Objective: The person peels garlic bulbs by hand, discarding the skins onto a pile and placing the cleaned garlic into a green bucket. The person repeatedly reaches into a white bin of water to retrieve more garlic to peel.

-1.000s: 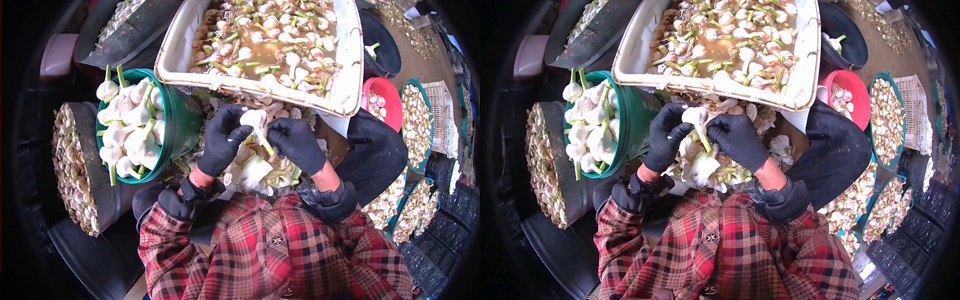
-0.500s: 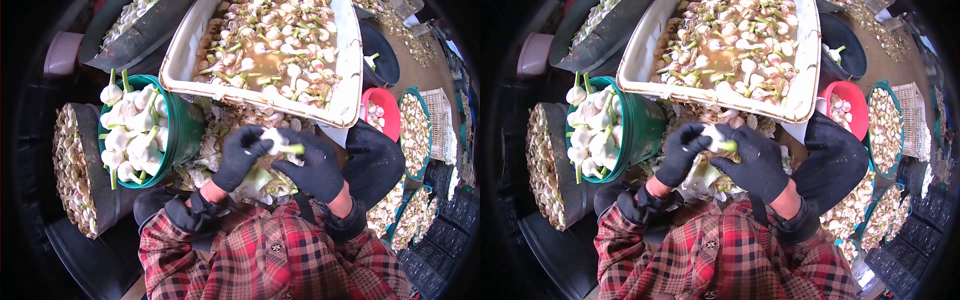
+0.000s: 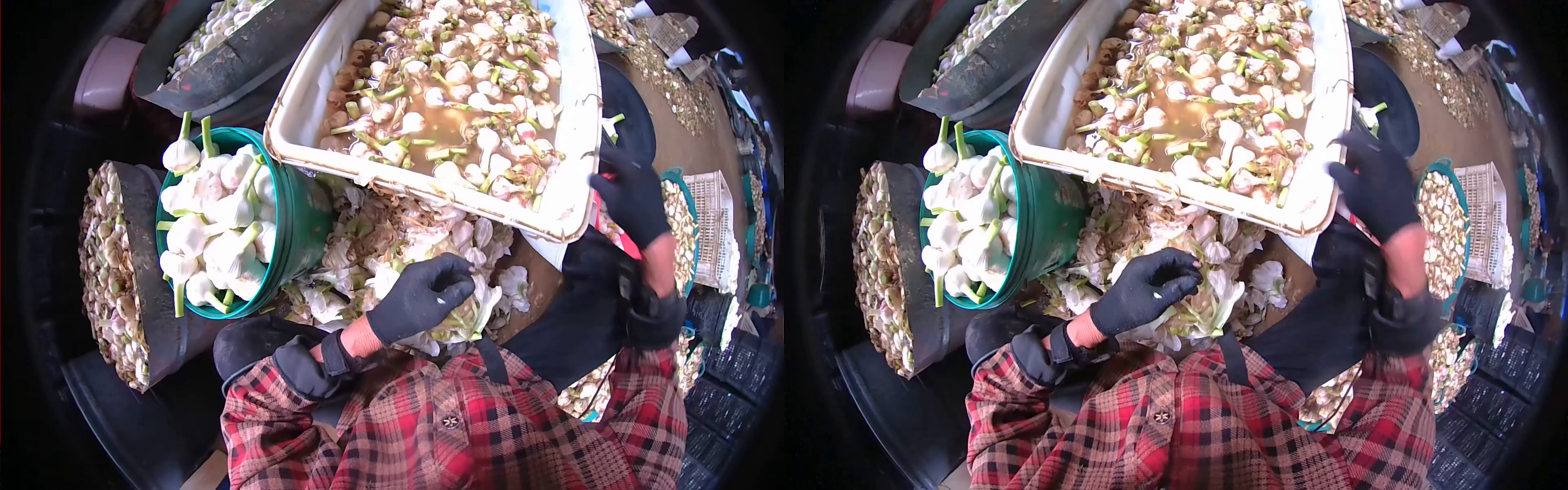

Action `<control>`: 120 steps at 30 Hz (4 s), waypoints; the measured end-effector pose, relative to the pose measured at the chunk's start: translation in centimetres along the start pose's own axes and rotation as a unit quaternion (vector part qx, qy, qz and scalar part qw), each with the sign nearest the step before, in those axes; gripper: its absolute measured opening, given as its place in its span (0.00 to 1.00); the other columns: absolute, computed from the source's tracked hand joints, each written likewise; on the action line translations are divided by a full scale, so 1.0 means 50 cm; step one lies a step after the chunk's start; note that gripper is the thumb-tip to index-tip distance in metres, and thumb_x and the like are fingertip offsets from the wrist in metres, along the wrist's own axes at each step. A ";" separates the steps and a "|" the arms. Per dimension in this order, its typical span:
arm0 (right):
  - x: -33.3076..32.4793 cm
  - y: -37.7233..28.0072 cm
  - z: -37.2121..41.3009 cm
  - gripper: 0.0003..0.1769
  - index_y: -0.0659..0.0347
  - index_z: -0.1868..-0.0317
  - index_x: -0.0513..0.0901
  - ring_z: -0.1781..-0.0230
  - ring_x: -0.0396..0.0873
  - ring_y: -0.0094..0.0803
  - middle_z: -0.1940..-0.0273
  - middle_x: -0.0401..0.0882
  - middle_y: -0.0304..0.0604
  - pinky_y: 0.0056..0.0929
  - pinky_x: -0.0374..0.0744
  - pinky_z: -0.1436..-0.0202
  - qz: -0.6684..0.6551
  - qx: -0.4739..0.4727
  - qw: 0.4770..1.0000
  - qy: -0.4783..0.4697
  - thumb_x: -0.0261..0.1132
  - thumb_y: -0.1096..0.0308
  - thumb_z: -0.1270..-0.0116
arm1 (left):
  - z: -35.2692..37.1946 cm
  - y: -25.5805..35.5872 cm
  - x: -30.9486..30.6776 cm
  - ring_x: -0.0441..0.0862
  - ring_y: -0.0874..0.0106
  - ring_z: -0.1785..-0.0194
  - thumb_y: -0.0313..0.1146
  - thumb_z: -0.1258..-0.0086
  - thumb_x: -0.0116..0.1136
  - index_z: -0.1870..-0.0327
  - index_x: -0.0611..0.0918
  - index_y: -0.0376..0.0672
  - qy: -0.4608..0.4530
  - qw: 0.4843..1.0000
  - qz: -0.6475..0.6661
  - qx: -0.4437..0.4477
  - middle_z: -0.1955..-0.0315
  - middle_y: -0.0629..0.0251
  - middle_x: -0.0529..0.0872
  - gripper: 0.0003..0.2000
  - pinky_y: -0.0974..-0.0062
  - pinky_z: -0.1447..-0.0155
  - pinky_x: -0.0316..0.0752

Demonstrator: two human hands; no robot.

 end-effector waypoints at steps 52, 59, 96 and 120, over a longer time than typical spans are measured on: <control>0.158 -0.217 0.073 0.05 0.67 0.66 0.83 0.76 0.81 0.28 0.75 0.82 0.45 0.25 0.77 0.69 -0.325 0.027 0.928 0.182 0.62 0.77 0.42 | 0.007 0.082 -0.118 0.81 0.68 0.52 0.33 0.33 0.61 0.39 0.71 0.33 0.026 0.937 0.332 0.101 0.52 0.58 0.81 0.23 0.68 0.48 0.78; 0.122 -0.287 0.092 0.09 0.62 0.61 0.84 0.62 0.83 0.41 0.63 0.84 0.47 0.32 0.79 0.57 -0.375 -0.085 0.911 0.146 0.68 0.75 0.44 | -0.001 0.093 -0.119 0.80 0.68 0.51 0.35 0.29 0.56 0.34 0.68 0.35 0.072 0.976 0.162 0.123 0.49 0.59 0.79 0.25 0.71 0.49 0.77; 0.325 -0.250 0.151 0.03 0.68 0.68 0.79 0.74 0.80 0.40 0.76 0.79 0.54 0.36 0.75 0.68 -0.445 0.063 0.893 0.018 0.61 0.77 0.38 | 0.020 0.074 -0.054 0.80 0.68 0.69 0.29 0.47 0.68 0.51 0.80 0.34 0.128 0.886 -0.331 0.299 0.63 0.55 0.80 0.21 0.74 0.61 0.76; 0.295 -0.254 0.164 0.09 0.64 0.64 0.77 0.66 0.80 0.50 0.65 0.77 0.53 0.46 0.78 0.62 -0.125 -0.175 0.954 -0.208 0.65 0.68 0.41 | 0.047 0.091 -0.068 0.73 0.61 0.35 0.29 0.35 0.62 0.28 0.60 0.36 -0.022 0.989 0.121 0.081 0.32 0.45 0.65 0.34 0.68 0.53 0.83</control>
Point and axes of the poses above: each hand's wrist, its own z-axis away from the middle knuckle, its own x-axis out of the palm, y = z × x, the point moved 5 cm from there along -z, towards the middle knuckle
